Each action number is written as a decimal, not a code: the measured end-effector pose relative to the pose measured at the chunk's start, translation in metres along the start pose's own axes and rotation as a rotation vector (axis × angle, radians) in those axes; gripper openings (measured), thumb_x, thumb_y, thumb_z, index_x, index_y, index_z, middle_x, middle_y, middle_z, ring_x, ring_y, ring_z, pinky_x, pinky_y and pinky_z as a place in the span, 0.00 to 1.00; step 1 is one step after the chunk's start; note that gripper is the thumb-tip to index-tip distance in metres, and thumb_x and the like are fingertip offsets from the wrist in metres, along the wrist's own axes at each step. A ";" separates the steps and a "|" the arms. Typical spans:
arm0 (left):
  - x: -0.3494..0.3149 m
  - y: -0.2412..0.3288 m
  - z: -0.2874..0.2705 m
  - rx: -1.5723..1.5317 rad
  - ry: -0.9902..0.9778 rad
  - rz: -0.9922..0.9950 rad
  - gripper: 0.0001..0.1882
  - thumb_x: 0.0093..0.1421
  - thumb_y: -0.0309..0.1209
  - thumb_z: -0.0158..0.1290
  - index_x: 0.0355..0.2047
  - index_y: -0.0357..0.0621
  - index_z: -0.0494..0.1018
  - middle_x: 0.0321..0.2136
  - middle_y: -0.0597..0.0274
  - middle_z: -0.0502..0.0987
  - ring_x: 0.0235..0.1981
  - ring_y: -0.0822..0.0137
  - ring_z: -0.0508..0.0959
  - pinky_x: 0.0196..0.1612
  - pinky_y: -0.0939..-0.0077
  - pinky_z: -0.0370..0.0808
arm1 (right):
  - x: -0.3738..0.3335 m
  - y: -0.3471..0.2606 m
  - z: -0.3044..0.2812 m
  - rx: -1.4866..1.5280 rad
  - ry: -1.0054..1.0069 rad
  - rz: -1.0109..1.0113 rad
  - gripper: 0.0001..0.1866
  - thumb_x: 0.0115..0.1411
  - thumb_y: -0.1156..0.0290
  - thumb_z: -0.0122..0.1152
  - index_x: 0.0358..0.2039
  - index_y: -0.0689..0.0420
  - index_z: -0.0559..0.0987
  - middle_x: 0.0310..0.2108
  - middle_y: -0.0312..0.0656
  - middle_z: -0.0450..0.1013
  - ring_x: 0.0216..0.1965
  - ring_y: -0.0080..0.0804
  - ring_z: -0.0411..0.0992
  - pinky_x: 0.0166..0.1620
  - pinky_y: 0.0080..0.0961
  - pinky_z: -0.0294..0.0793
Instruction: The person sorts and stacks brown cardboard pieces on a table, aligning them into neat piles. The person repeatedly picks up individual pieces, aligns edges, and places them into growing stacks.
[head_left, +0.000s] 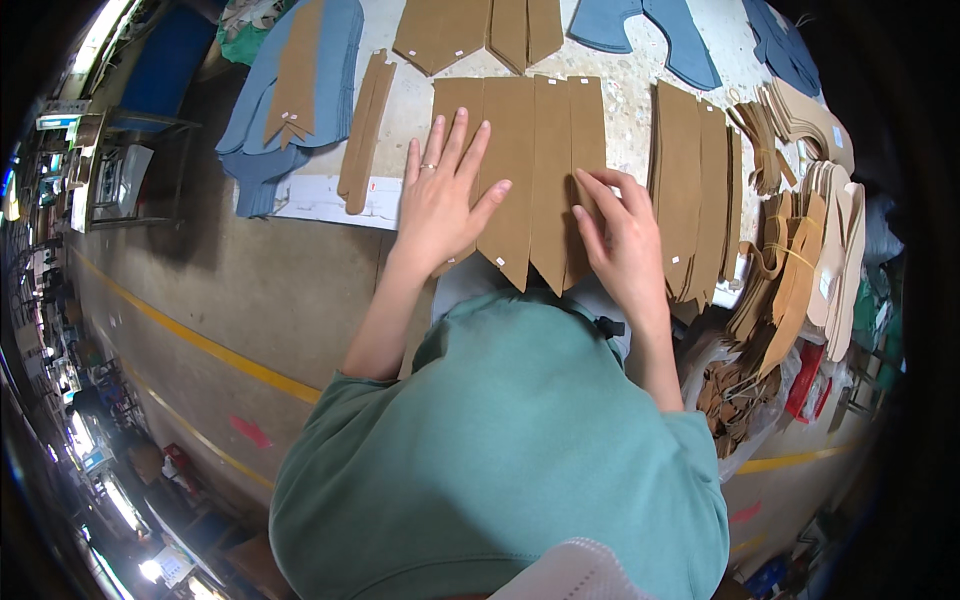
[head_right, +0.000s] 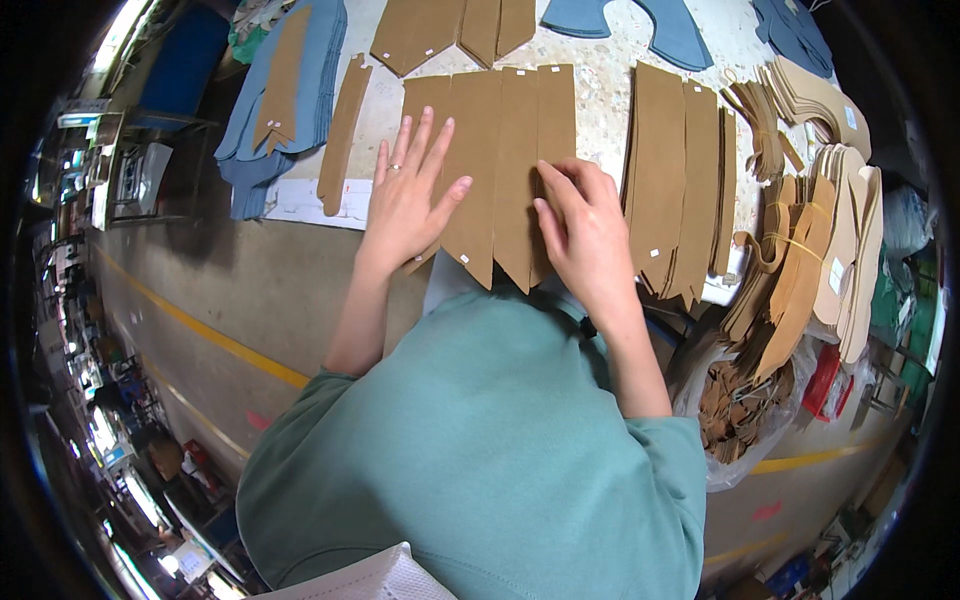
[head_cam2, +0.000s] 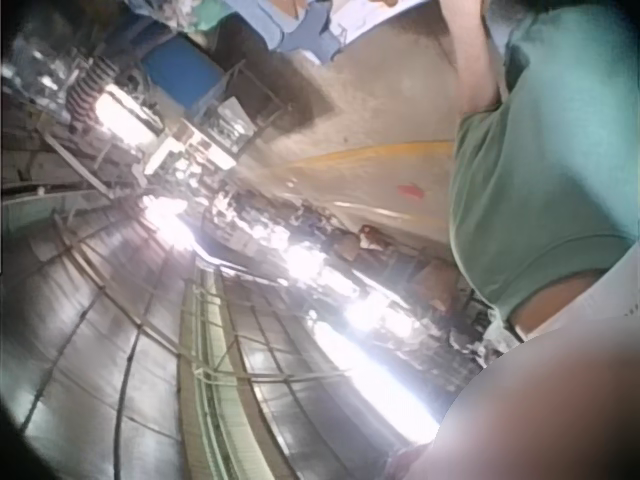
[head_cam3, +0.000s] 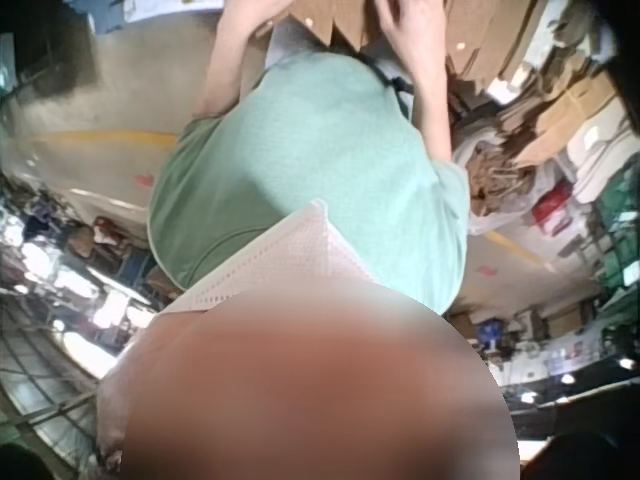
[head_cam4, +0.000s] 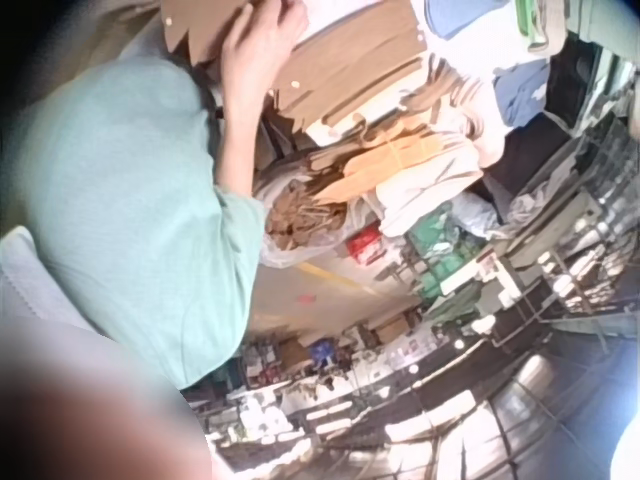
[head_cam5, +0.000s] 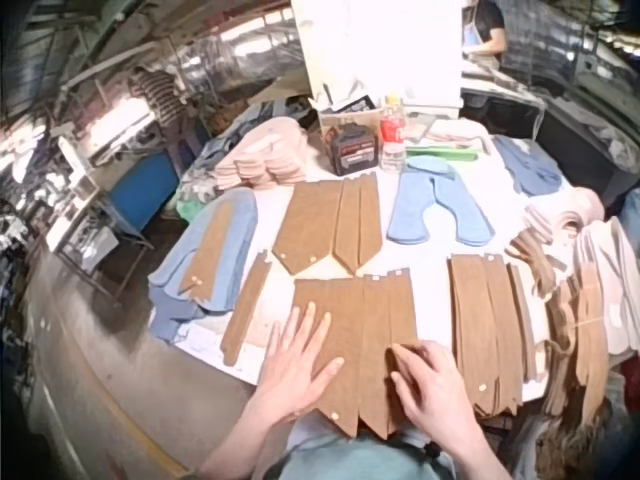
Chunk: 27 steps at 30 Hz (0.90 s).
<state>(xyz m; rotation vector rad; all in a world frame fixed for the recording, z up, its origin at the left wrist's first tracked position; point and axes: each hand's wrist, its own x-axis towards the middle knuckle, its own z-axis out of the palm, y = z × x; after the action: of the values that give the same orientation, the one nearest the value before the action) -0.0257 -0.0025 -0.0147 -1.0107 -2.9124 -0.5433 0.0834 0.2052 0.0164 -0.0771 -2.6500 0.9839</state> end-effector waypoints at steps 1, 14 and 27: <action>0.001 0.000 0.002 0.041 0.009 0.021 0.38 0.66 0.55 0.44 0.69 0.48 0.53 0.71 0.51 0.49 0.72 0.49 0.48 0.71 0.49 0.44 | 0.003 0.001 0.006 -0.018 0.023 -0.036 0.19 0.57 0.77 0.62 0.51 0.62 0.77 0.48 0.48 0.70 0.52 0.47 0.69 0.54 0.37 0.71; 0.004 -0.028 -0.027 -0.373 0.284 -0.136 0.15 0.61 0.36 0.58 0.47 0.45 0.79 0.50 0.54 0.78 0.53 0.57 0.76 0.54 0.68 0.72 | 0.013 0.010 0.042 -0.184 -0.071 -0.148 0.26 0.64 0.61 0.58 0.61 0.53 0.71 0.66 0.47 0.59 0.67 0.52 0.55 0.67 0.46 0.53; -0.026 -0.080 -0.038 0.049 0.526 -0.587 0.09 0.55 0.37 0.62 0.32 0.46 0.81 0.30 0.62 0.79 0.31 0.64 0.80 0.35 0.68 0.75 | 0.012 0.010 0.041 -0.161 -0.055 -0.156 0.25 0.63 0.64 0.58 0.59 0.55 0.72 0.65 0.48 0.61 0.67 0.53 0.56 0.66 0.47 0.54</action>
<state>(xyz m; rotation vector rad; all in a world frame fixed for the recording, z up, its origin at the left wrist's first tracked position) -0.0572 -0.0883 -0.0077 0.0349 -2.6640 -0.6212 0.0583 0.1890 -0.0165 0.1202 -2.7327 0.7324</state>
